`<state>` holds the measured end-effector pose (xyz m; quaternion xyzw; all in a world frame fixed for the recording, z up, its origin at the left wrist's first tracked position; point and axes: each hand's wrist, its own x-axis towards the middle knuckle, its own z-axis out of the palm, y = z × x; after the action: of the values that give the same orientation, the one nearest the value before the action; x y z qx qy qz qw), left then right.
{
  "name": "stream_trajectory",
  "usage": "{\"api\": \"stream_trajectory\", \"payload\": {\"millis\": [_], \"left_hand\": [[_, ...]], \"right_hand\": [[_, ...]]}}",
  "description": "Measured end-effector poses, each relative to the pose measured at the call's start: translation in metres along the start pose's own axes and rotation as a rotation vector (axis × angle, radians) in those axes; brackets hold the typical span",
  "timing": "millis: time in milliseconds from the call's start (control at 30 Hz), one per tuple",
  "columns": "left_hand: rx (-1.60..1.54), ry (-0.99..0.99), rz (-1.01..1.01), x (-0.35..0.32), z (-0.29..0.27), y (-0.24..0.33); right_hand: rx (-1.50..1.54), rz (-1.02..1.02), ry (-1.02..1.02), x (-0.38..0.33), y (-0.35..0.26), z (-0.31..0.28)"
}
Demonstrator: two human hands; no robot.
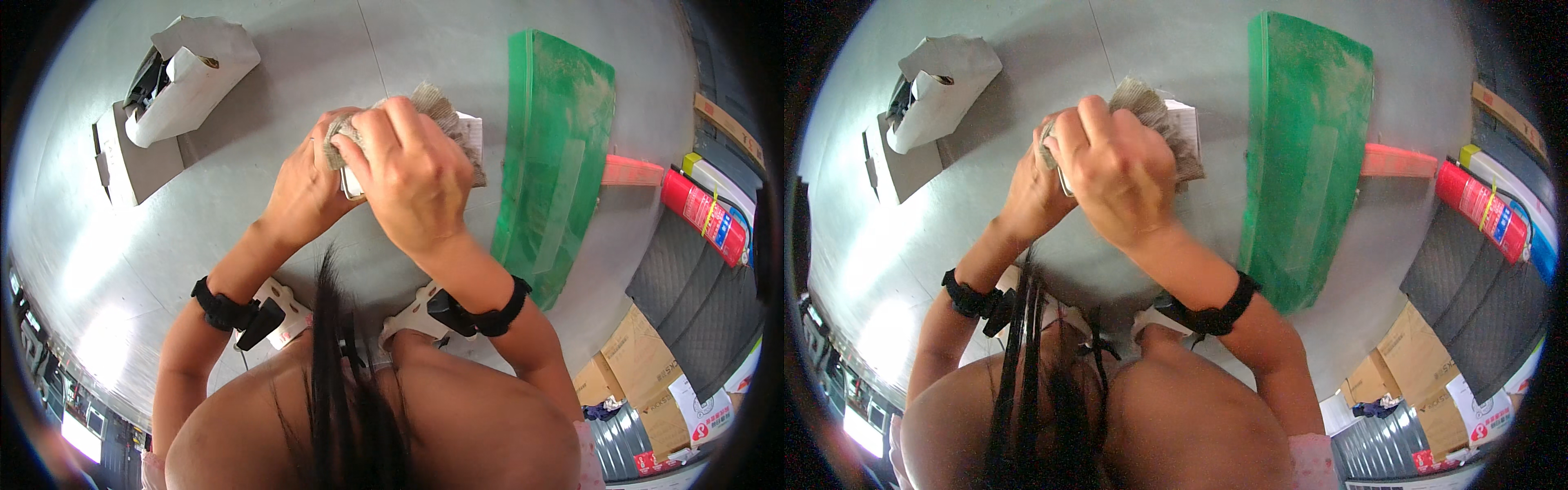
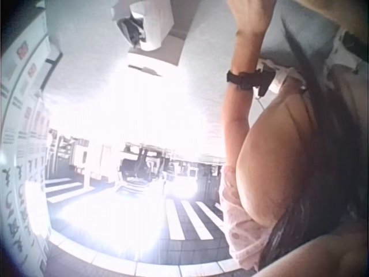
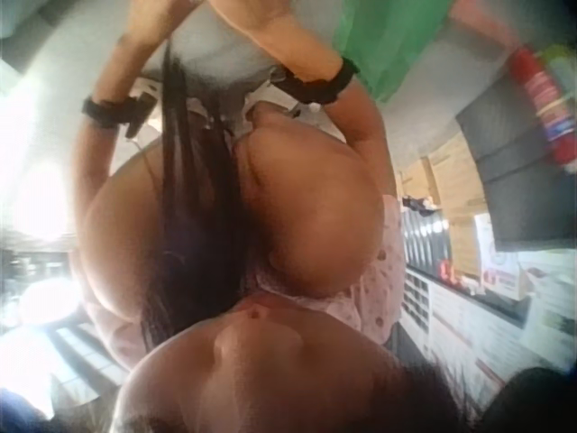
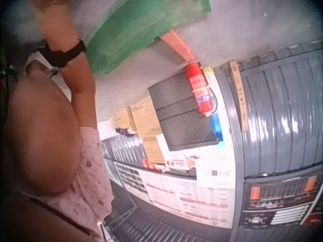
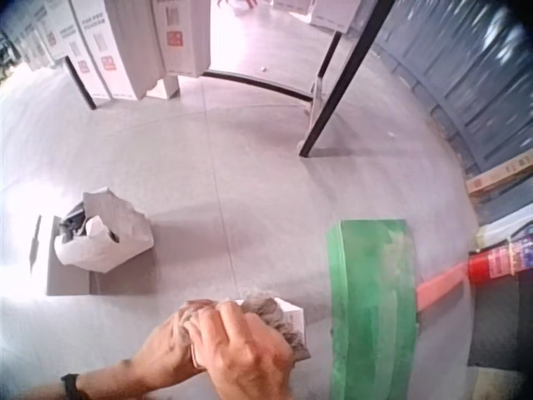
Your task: The person sits on the floor and wipes the exterior of small white cardboard boxes with a cloth. They open one box, remove a black object, and continue wiping the box's interior and exterior surfaces.
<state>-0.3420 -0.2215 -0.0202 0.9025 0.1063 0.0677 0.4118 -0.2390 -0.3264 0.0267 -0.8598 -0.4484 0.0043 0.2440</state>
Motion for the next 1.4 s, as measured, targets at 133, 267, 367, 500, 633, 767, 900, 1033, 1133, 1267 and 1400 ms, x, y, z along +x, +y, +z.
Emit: {"api": "stream_trajectory", "payload": {"millis": [133,267,367,500,633,767,900,1033,1133,1267,1400], "left_hand": [[-0.084,-0.017,-0.059,0.0,-0.003,0.006],[-0.11,-0.024,-0.061,0.0,-0.001,0.003],[-0.107,0.031,-0.029,0.002,0.002,0.004],[0.018,0.011,0.127,0.003,0.001,-0.004],[-0.102,-0.063,-0.033,-0.002,-0.002,-0.003],[-0.153,-0.002,-0.024,-0.003,0.003,-0.002],[-0.129,-0.021,-0.036,-0.002,-0.001,-0.002],[-0.128,-0.028,-0.039,-0.001,0.001,-0.002],[-0.067,0.021,0.0,-0.001,0.002,-0.002],[-0.082,0.043,0.032,-0.003,0.002,-0.005],[-0.063,-0.011,-0.016,-0.001,-0.001,-0.003]], "right_hand": [[-0.009,0.054,0.041,-0.012,0.026,-0.015],[-0.036,0.203,0.147,-0.032,0.044,-0.022],[-0.072,0.093,0.174,-0.035,0.033,-0.012],[-0.054,-0.018,-0.005,-0.037,-0.013,0.003],[-0.008,-0.073,0.067,-0.043,-0.005,0.006],[0.043,-0.053,0.061,-0.043,0.007,-0.009],[0.094,0.0,-0.133,-0.026,0.024,-0.039],[0.068,-0.052,-0.293,-0.009,0.024,-0.048],[0.062,-0.136,-0.352,0.006,0.013,-0.043],[0.054,-0.203,-0.334,0.009,0.007,-0.033],[0.068,-0.124,-0.337,0.003,0.026,-0.048]]}}
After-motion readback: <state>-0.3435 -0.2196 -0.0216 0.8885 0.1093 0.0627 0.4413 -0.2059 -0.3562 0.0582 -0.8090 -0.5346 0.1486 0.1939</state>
